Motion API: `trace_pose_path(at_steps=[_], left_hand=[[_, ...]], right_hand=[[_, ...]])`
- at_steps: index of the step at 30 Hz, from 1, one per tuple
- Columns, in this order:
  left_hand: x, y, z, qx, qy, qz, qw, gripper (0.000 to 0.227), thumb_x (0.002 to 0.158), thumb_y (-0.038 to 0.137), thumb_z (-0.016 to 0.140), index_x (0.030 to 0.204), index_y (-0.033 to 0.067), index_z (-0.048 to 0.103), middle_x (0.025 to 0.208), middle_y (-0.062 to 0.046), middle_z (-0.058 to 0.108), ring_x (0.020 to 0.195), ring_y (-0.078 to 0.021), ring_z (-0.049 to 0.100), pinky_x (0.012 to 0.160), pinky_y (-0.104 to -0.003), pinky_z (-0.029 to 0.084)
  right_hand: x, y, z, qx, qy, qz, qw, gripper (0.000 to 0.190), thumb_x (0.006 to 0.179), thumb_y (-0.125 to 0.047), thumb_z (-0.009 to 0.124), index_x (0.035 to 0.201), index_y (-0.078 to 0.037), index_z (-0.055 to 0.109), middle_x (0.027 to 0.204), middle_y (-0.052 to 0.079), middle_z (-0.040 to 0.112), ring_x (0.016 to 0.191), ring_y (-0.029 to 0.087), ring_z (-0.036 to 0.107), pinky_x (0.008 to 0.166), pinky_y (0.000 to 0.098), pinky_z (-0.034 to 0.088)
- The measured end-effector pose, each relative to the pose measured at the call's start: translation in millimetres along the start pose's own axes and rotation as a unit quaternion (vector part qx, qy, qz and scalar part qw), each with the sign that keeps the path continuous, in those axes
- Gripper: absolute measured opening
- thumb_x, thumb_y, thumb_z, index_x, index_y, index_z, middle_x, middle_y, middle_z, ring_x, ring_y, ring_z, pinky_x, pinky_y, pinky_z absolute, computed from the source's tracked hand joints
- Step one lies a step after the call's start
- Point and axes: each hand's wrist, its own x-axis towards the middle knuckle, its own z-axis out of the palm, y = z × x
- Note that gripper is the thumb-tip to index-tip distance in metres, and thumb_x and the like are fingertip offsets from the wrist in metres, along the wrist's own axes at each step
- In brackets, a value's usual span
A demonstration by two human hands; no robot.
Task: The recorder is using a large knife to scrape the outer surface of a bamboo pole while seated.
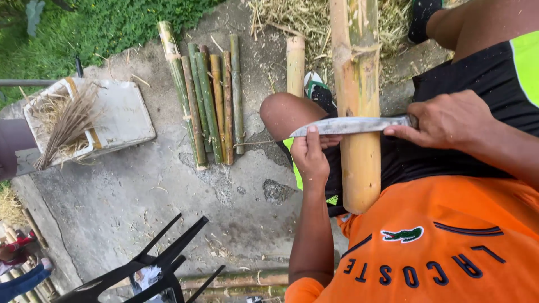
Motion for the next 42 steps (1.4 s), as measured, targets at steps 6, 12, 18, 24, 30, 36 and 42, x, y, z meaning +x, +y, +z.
trace_pose_path(at_steps=[6, 12, 18, 24, 30, 36, 42], left_hand=[[-12, -3, -3, -0.008, 0.005, 0.049, 0.999, 0.044, 0.114, 0.028, 0.044, 0.106, -0.0102, 0.064, 0.090, -0.018, 0.074, 0.079, -0.0237, 0.075, 0.074, -0.033, 0.062], [1, -10, 3, -0.064, 0.006, -0.009, 0.998, 0.039, 0.108, 0.027, 0.044, 0.110, -0.0079, 0.062, 0.092, -0.018, 0.074, 0.077, -0.0251, 0.075, 0.071, -0.036, 0.064], [-12, -16, -2, -0.047, 0.002, 0.042, 0.998, 0.045, 0.115, 0.027, 0.044, 0.107, -0.0130, 0.061, 0.091, -0.020, 0.074, 0.079, -0.0257, 0.076, 0.073, -0.035, 0.063], [-9, -11, 0, -0.045, -0.005, 0.036, 0.998, 0.046, 0.113, 0.027, 0.044, 0.105, -0.0130, 0.065, 0.088, -0.019, 0.074, 0.076, -0.0242, 0.075, 0.070, -0.035, 0.063], [-18, -28, -8, -0.075, -0.011, 0.023, 0.997, 0.045, 0.117, 0.026, 0.044, 0.105, -0.0122, 0.065, 0.093, -0.019, 0.075, 0.078, -0.0243, 0.075, 0.074, -0.034, 0.062], [41, -3, 8, -0.055, 0.002, 0.060, 0.997, 0.038, 0.112, 0.026, 0.045, 0.110, -0.0075, 0.063, 0.093, -0.019, 0.074, 0.077, -0.0240, 0.075, 0.071, -0.035, 0.064], [35, -6, -5, -0.034, -0.020, 0.009, 0.999, 0.035, 0.109, 0.029, 0.045, 0.113, -0.0005, 0.063, 0.086, -0.014, 0.073, 0.066, -0.0186, 0.070, 0.061, -0.031, 0.059]], right_hand=[[-8, -9, -18, 0.016, 0.073, -0.026, 0.997, 0.072, 0.083, -0.083, 0.046, 0.078, -0.017, 0.073, 0.052, 0.011, 0.066, 0.047, 0.030, 0.067, 0.046, 0.0440, 0.052], [4, 7, 1, -0.055, 0.000, -0.010, 0.998, 0.076, 0.082, -0.087, 0.044, 0.072, -0.017, 0.071, 0.055, 0.010, 0.067, 0.052, 0.027, 0.070, 0.052, 0.0398, 0.055], [-19, -5, -13, -0.021, 0.139, -0.032, 0.990, 0.075, 0.089, -0.081, 0.047, 0.073, -0.011, 0.069, 0.061, 0.009, 0.065, 0.052, 0.032, 0.066, 0.050, 0.0442, 0.051], [1, 4, 4, -0.009, 0.044, -0.031, 0.999, 0.065, 0.082, -0.078, 0.051, 0.074, -0.017, 0.072, 0.054, 0.013, 0.066, 0.048, 0.032, 0.067, 0.045, 0.0438, 0.052], [-17, 3, 0, -0.057, 0.152, -0.045, 0.986, 0.076, 0.092, -0.083, 0.048, 0.067, -0.013, 0.066, 0.058, 0.010, 0.063, 0.048, 0.028, 0.064, 0.045, 0.0400, 0.049], [26, 15, -15, -0.080, 0.129, -0.044, 0.987, 0.069, 0.089, -0.081, 0.046, 0.073, -0.018, 0.068, 0.051, 0.008, 0.062, 0.041, 0.024, 0.061, 0.041, 0.0386, 0.047], [14, 6, -32, -0.094, 0.164, -0.040, 0.981, 0.069, 0.094, -0.081, 0.045, 0.073, -0.019, 0.068, 0.054, 0.007, 0.061, 0.042, 0.024, 0.060, 0.041, 0.0395, 0.046]])
